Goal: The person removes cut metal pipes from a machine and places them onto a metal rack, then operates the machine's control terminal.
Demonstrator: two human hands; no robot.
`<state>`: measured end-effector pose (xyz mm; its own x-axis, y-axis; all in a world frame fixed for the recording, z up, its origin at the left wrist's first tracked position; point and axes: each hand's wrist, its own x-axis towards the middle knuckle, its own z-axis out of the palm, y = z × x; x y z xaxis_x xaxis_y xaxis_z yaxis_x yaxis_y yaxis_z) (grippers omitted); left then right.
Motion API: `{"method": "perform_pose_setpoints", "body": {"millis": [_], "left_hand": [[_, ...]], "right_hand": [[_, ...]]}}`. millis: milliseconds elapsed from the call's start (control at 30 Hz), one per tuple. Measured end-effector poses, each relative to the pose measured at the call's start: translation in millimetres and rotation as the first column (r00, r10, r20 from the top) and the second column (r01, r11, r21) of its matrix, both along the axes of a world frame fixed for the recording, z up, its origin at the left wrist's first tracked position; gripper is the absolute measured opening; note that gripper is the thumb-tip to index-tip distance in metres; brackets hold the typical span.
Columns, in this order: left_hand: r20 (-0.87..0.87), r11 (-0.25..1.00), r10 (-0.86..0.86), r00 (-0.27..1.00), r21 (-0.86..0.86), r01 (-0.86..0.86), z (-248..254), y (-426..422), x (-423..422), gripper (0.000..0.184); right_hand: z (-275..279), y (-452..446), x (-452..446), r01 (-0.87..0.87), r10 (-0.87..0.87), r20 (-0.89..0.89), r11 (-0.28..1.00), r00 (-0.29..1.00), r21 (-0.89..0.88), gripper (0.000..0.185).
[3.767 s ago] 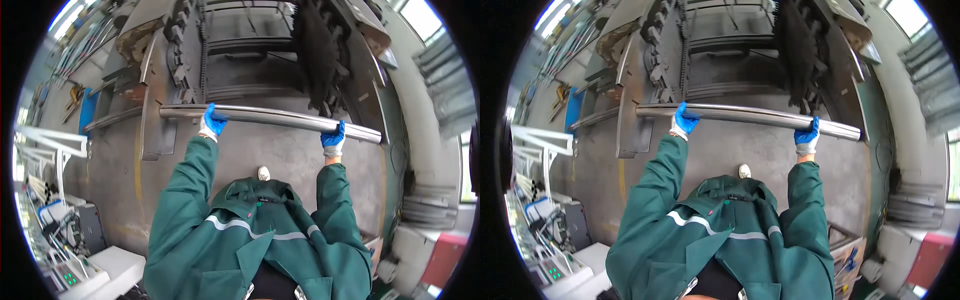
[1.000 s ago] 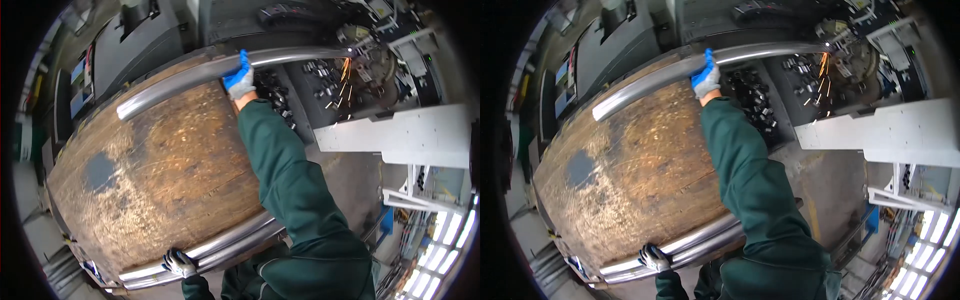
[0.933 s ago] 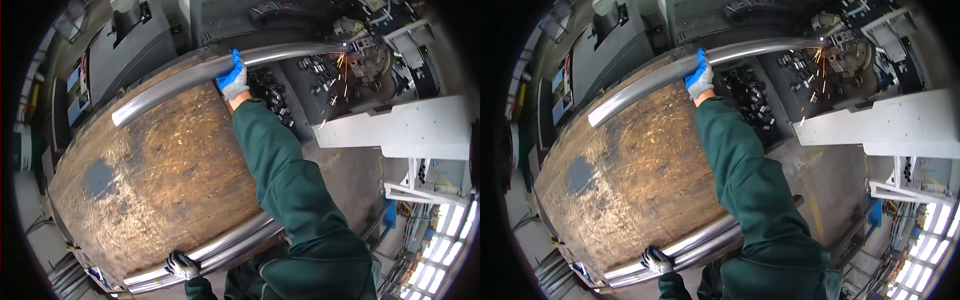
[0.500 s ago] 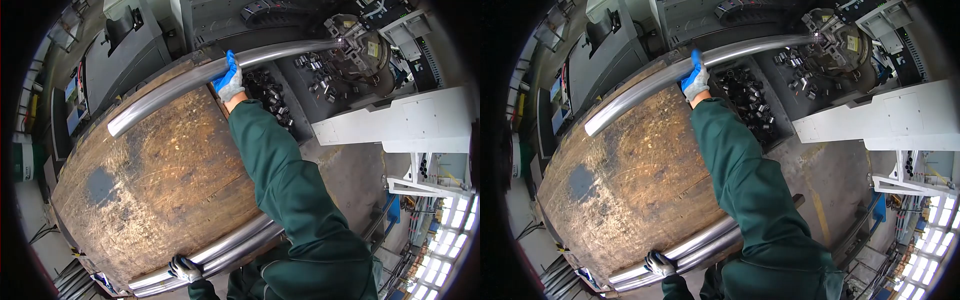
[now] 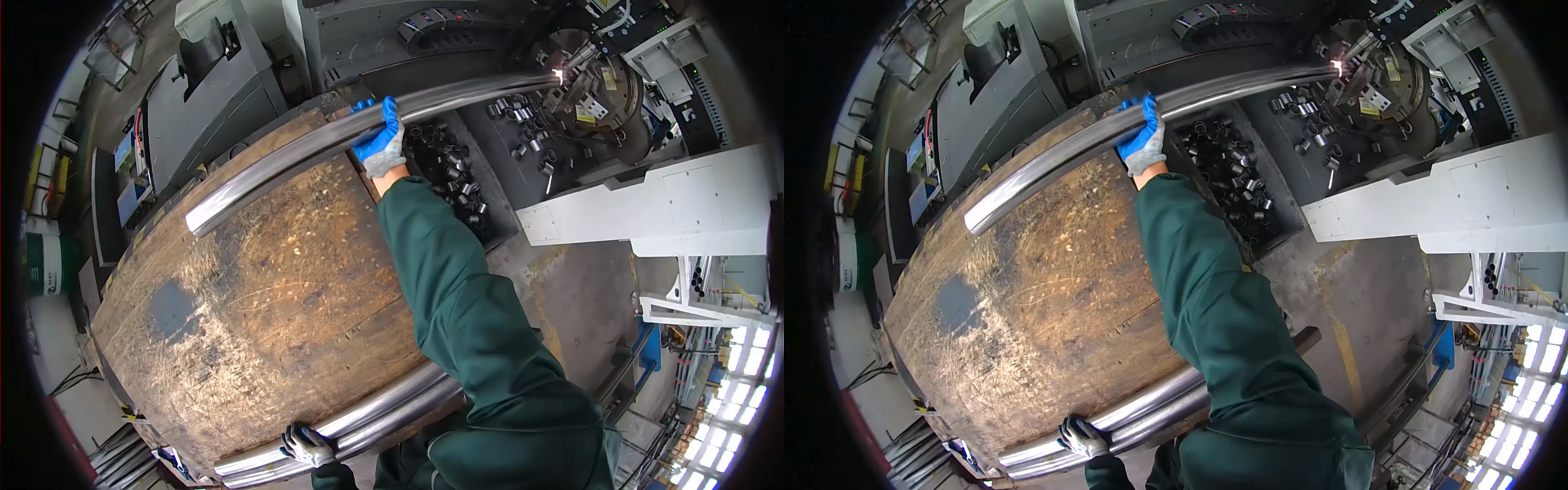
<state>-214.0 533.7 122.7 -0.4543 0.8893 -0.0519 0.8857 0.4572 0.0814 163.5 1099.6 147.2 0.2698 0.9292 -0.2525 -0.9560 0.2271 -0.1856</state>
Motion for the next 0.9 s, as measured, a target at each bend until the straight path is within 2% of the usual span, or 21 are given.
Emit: {"method": "perform_pose_setpoints", "body": {"millis": [67, 133, 200, 267, 333, 367, 400, 467, 500, 533, 567, 600, 633, 667, 700, 733, 800, 867, 900], "left_hand": [[-0.007, 1.000, 0.016, 1.000, 0.002, -0.016, 1, -2, 1, 0.035], [-0.015, 1.000, -0.027, 1.000, 0.006, 0.027, 2, 0, 0, 0.038], [-0.034, 1.000, -0.008, 0.999, 0.008, 0.008, -7, -2, -6, 0.042], [-0.043, 0.997, -0.057, 0.997, 0.058, 0.059, 6, 3, 0, 0.035], [0.021, 0.997, -0.034, 0.999, 0.072, 0.032, 13, 5, 3, 0.035], [0.126, 0.999, 0.042, 0.991, 0.007, -0.043, 12, 3, -3, 0.040], [0.224, 0.996, 0.066, 0.972, 0.046, -0.079, 0, -7, -11, 0.042], [0.196, 0.975, 0.104, 0.975, 0.172, -0.139, 8, 0, -1, 0.048], [0.176, 0.916, -0.024, 0.984, 0.399, -0.049, 37, 17, 11, 0.054], [0.529, 0.840, -0.039, 0.848, 0.477, -0.259, 64, 29, 28, 0.062], [0.778, 0.832, -0.013, 0.628, 0.357, -0.425, 73, 31, 37, 0.067], [0.925, 0.819, -0.143, 0.351, 0.310, -0.483, 121, 40, 52, 0.070], [0.713, 0.893, 0.066, 0.698, 0.270, -0.361, 135, 38, 58, 0.071], [0.935, 0.767, -0.158, 0.318, 0.319, -0.557, 165, 33, 60, 0.068], [0.915, 0.550, -0.396, 0.076, 0.302, -0.779, 178, 27, 66, 0.061], [0.753, 0.304, -0.639, -0.153, 0.065, -0.951, 159, 16, 62, 0.056], [0.602, 0.297, -0.764, -0.233, 0.007, -0.955, 117, -36, 28, 0.043], [0.883, 0.060, -0.449, 0.140, 0.186, -0.981, 132, -71, 27, 0.030], [0.867, -0.022, -0.494, 0.068, 0.065, -0.998, 171, -103, 15, 0.024]], "right_hand": [[-10, -8, 2, -0.036, 0.035, -0.038, 0.999, 0.999, -0.018, 0.029], [-23, -22, -7, -0.025, 0.023, 0.076, 0.999, 0.997, 0.031, 0.023], [-31, -46, -13, -0.144, 0.145, -0.032, 0.989, 0.989, 0.042, 0.022], [-26, -85, -28, -0.158, 0.155, 0.031, 0.981, 0.987, 0.111, 0.026], [-7, -128, -49, -0.273, 0.268, 0.059, 0.958, 0.962, 0.085, 0.030], [5, -153, -63, -0.319, 0.318, 0.024, 0.946, 0.948, 0.059, 0.032], [15, -178, -78, -0.374, 0.374, -0.014, 0.927, 0.927, 0.038, 0.033], [28, -229, -112, -0.431, 0.431, -0.119, 0.902, 0.894, 0.027, 0.043], [37, -262, -129, -0.464, 0.465, -0.091, 0.885, 0.881, 0.024, 0.045], [48, -290, -146, -0.499, 0.500, -0.062, 0.866, 0.864, 0.035, 0.047], [63, -319, -161, -0.555, 0.560, -0.071, 0.828, 0.825, 0.078, 0.045], [79, -351, -175, -0.630, 0.641, -0.089, 0.767, 0.763, 0.122, 0.044], [86, -383, -186, -0.711, 0.717, -0.064, 0.697, 0.695, 0.087, 0.046], [95, -415, -202, -0.784, 0.787, -0.026, 0.617, 0.617, 0.069, 0.049], [119, -453, -222, -0.840, 0.838, 0.060, 0.541, 0.542, 0.043, 0.054], [136, -489, -236, -0.874, 0.862, 0.153, 0.485, 0.482, 0.018, 0.058], [125, -530, -241, -0.974, 0.962, 0.155, 0.227, 0.223, -0.010, 0.067], [117, -561, -235, -0.973, 0.973, 0.031, 0.230, 0.229, -0.017, 0.072], [100, -566, -229, -0.962, 0.956, 0.127, 0.271, 0.265, -0.031, 0.073]]}}
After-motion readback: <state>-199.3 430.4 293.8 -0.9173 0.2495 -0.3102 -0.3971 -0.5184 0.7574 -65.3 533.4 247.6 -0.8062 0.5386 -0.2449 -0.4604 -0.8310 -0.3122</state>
